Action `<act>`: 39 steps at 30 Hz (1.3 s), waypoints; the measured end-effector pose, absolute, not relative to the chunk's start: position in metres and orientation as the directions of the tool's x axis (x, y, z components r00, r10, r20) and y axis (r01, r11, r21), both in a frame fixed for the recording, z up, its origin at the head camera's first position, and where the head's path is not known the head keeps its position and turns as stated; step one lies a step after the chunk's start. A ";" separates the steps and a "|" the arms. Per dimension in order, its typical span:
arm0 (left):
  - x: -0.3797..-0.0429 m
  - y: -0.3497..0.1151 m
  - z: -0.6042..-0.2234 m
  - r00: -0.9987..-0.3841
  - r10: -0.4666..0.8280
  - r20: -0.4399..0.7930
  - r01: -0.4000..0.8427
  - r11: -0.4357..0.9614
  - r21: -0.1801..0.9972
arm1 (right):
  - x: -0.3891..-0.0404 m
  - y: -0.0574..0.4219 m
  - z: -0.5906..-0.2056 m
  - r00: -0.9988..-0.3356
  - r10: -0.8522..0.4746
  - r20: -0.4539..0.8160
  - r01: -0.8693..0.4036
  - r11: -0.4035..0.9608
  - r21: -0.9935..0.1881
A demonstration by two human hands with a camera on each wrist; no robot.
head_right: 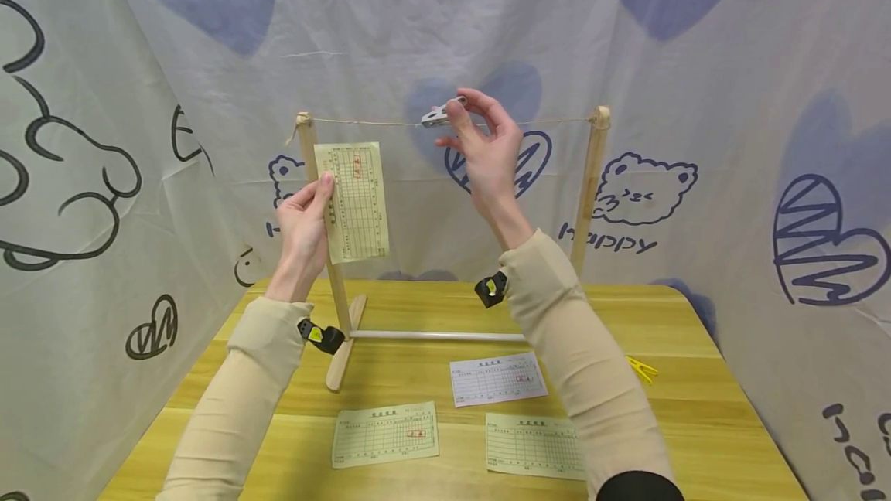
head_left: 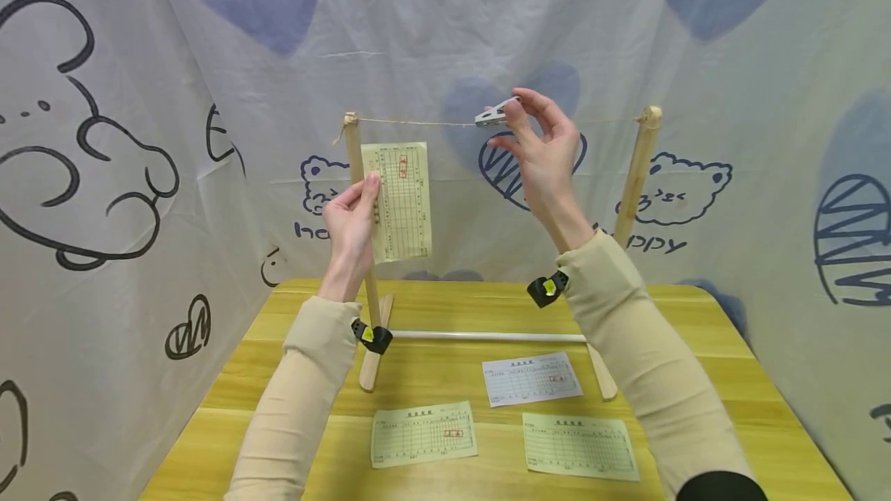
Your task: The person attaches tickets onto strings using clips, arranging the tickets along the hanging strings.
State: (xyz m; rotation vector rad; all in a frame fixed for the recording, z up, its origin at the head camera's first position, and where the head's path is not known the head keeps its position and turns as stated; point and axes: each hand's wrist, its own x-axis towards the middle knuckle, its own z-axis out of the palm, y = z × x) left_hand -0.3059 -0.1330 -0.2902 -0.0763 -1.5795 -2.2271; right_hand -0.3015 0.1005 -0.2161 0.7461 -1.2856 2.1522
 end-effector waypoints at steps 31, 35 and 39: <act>-0.313 -0.132 -0.285 -0.908 -0.322 0.267 0.361 -0.283 0.889 | -0.328 0.052 -0.192 -0.751 0.085 0.655 -0.646 -0.298 -0.703; -0.314 -0.132 -0.284 -0.908 -0.320 0.270 0.366 -0.293 0.883 | -0.331 0.047 -0.190 -0.742 0.103 0.662 -0.663 -0.255 -0.704; -0.316 -0.132 -0.282 -0.910 -0.313 0.270 0.366 -0.307 0.878 | -0.333 0.043 -0.187 -0.712 0.124 0.691 -0.700 -0.197 -0.686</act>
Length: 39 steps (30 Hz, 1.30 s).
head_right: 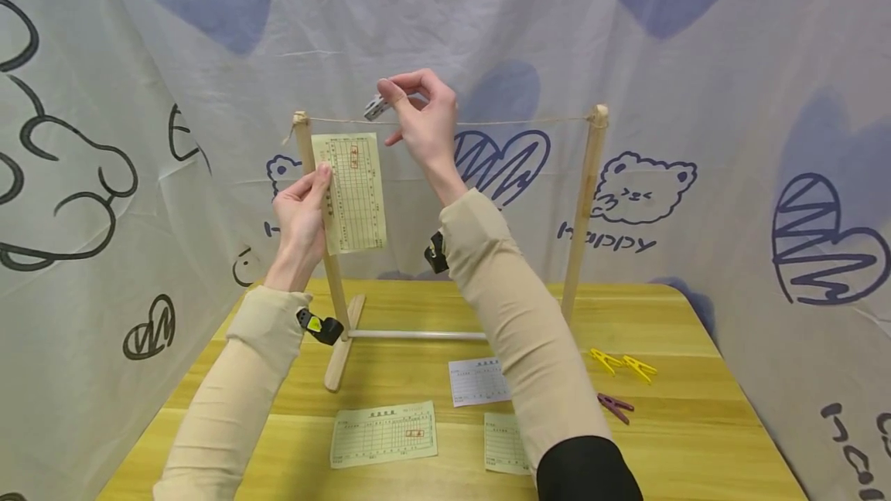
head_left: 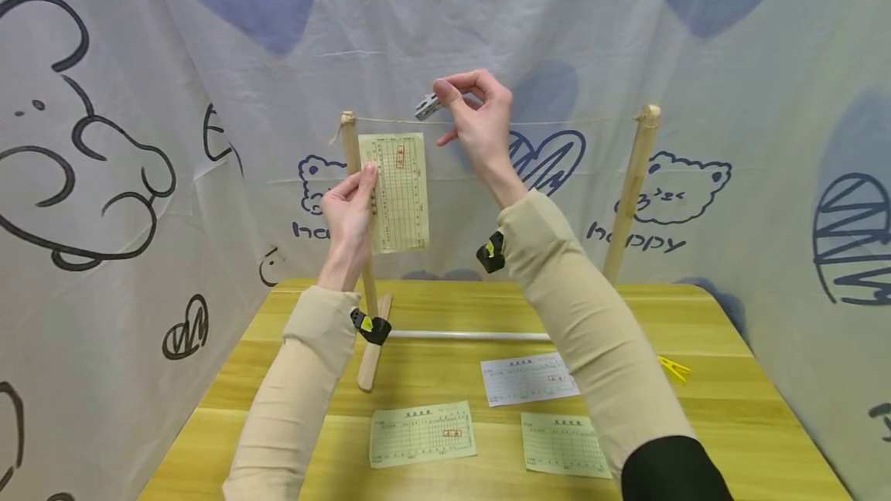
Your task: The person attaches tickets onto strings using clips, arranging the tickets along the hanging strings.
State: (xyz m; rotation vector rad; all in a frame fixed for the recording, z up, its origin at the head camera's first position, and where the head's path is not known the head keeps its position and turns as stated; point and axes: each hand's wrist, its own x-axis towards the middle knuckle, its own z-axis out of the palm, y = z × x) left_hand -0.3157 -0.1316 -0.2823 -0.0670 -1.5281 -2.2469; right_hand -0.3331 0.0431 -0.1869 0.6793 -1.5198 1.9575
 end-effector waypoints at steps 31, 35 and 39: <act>-0.319 -0.134 -0.276 -0.914 -0.326 0.242 0.337 -0.277 0.900 | -0.339 0.010 -0.175 -0.710 0.070 0.701 -0.694 0.103 -0.713; -0.319 -0.133 -0.275 -0.912 -0.330 0.241 0.339 -0.279 0.899 | -0.340 0.007 -0.172 -0.705 0.054 0.707 -0.692 0.164 -0.703; -0.320 -0.133 -0.275 -0.911 -0.337 0.237 0.338 -0.280 0.899 | -0.341 0.005 -0.171 -0.708 0.040 0.705 -0.686 0.194 -0.701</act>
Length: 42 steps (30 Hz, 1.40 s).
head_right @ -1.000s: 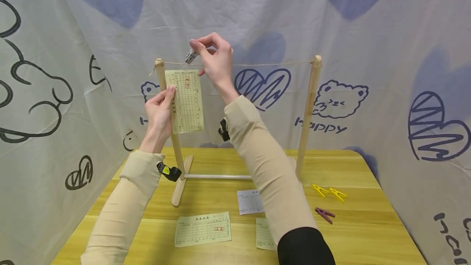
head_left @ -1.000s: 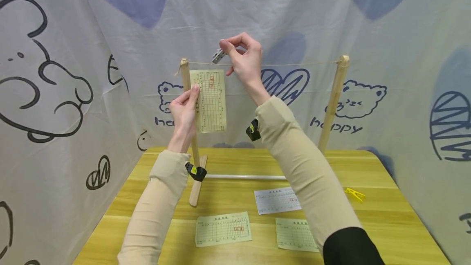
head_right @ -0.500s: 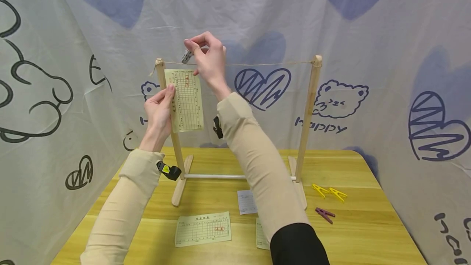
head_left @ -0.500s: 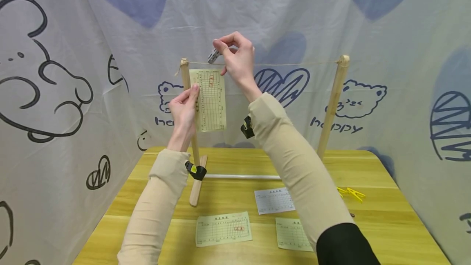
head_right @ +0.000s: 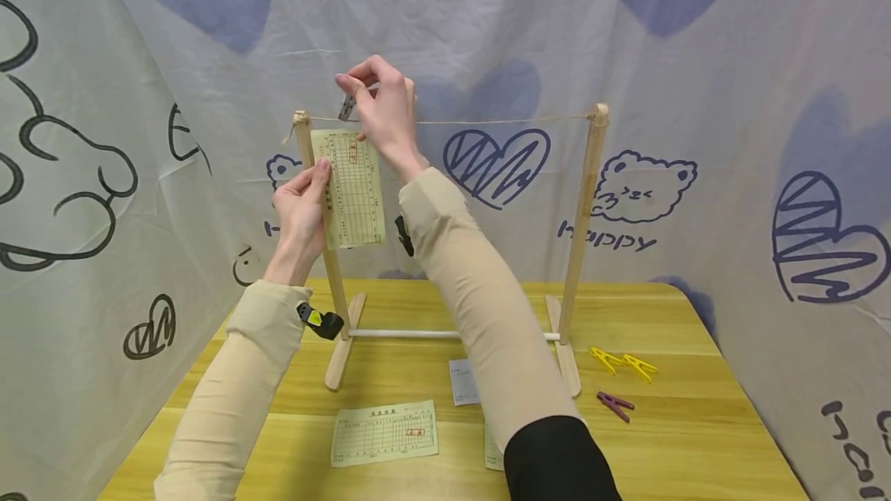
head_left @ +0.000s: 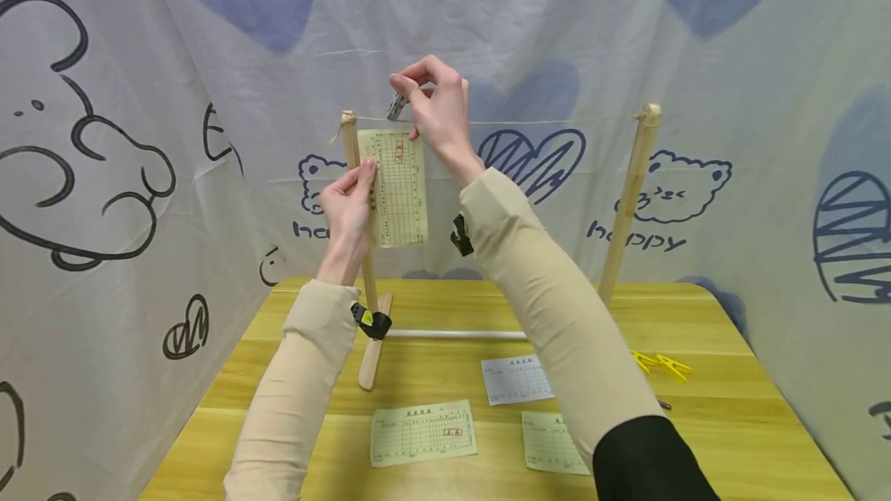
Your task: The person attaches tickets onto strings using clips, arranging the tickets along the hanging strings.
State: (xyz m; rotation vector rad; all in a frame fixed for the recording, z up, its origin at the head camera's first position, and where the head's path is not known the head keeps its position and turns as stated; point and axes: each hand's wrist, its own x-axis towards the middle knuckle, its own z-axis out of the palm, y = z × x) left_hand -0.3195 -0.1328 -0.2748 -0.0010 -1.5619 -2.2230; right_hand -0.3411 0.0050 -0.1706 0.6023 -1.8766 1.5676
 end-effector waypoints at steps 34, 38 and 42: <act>-0.322 -0.133 -0.274 -0.905 -0.336 0.262 0.366 -0.298 0.882 | -0.344 -0.002 -0.164 -0.753 -0.083 0.652 -0.620 0.420 -0.663; -0.322 -0.132 -0.274 -0.904 -0.338 0.263 0.367 -0.296 0.882 | -0.344 -0.002 -0.164 -0.765 -0.093 0.637 -0.609 0.424 -0.670; -0.322 -0.131 -0.274 -0.901 -0.342 0.269 0.373 -0.291 0.881 | -0.343 -0.002 -0.165 -0.777 -0.102 0.621 -0.598 0.428 -0.678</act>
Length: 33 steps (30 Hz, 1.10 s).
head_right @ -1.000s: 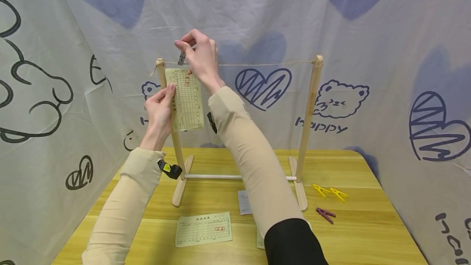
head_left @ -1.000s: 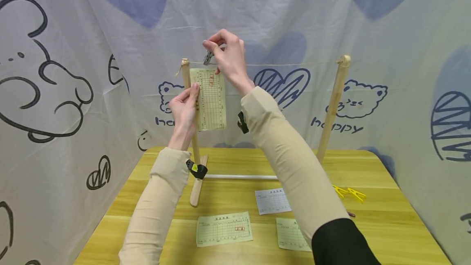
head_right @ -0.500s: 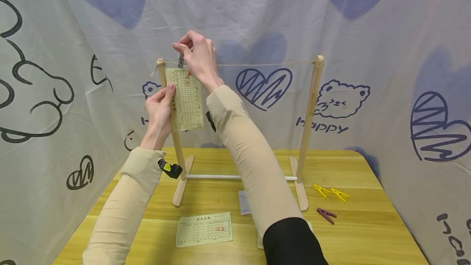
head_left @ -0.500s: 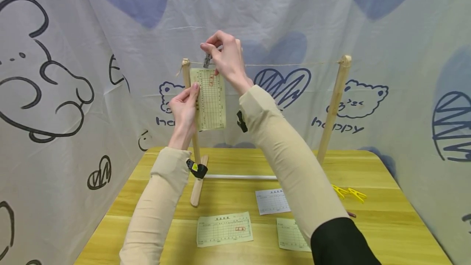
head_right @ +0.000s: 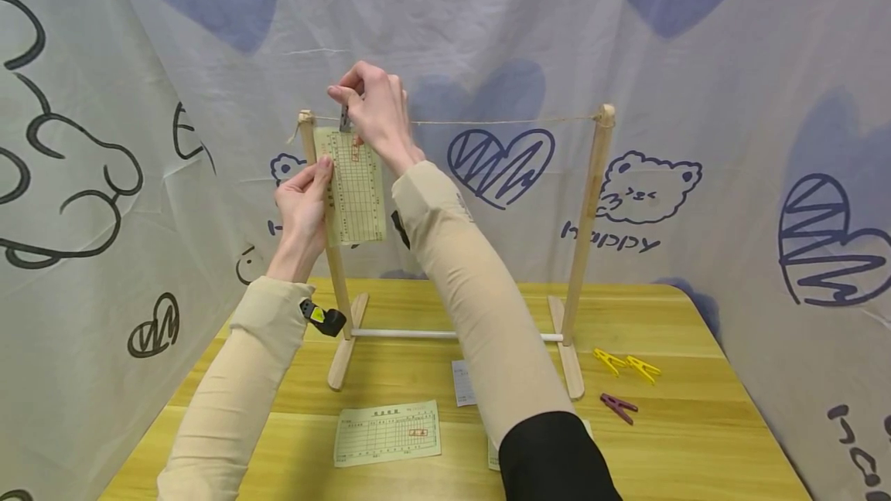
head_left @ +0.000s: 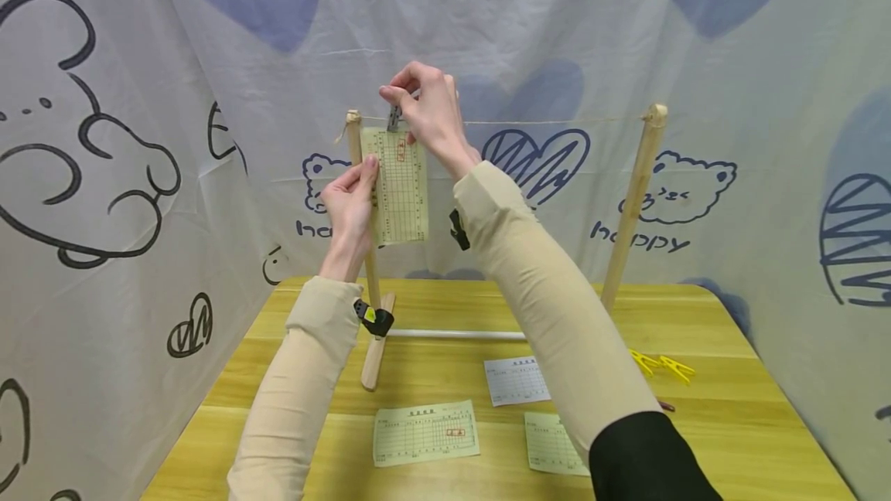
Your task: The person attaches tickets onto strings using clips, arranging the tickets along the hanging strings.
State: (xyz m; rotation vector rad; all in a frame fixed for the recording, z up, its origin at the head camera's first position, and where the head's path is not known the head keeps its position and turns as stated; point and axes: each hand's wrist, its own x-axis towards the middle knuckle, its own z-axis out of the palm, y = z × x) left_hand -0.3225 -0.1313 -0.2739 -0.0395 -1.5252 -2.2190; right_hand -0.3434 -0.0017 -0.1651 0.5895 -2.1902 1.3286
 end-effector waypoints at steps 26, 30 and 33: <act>-0.324 -0.130 -0.273 -0.901 -0.343 0.265 0.368 -0.286 0.885 | -0.344 0.000 -0.163 -0.834 -0.182 0.520 -0.537 0.478 -0.694; -0.324 -0.129 -0.273 -0.905 -0.337 0.259 0.360 -0.282 0.890 | -0.344 0.000 -0.163 -0.835 -0.202 0.512 -0.539 0.483 -0.690; -0.324 -0.129 -0.273 -0.907 -0.333 0.258 0.357 -0.280 0.891 | -0.344 0.000 -0.163 -0.838 -0.217 0.500 -0.538 0.478 -0.694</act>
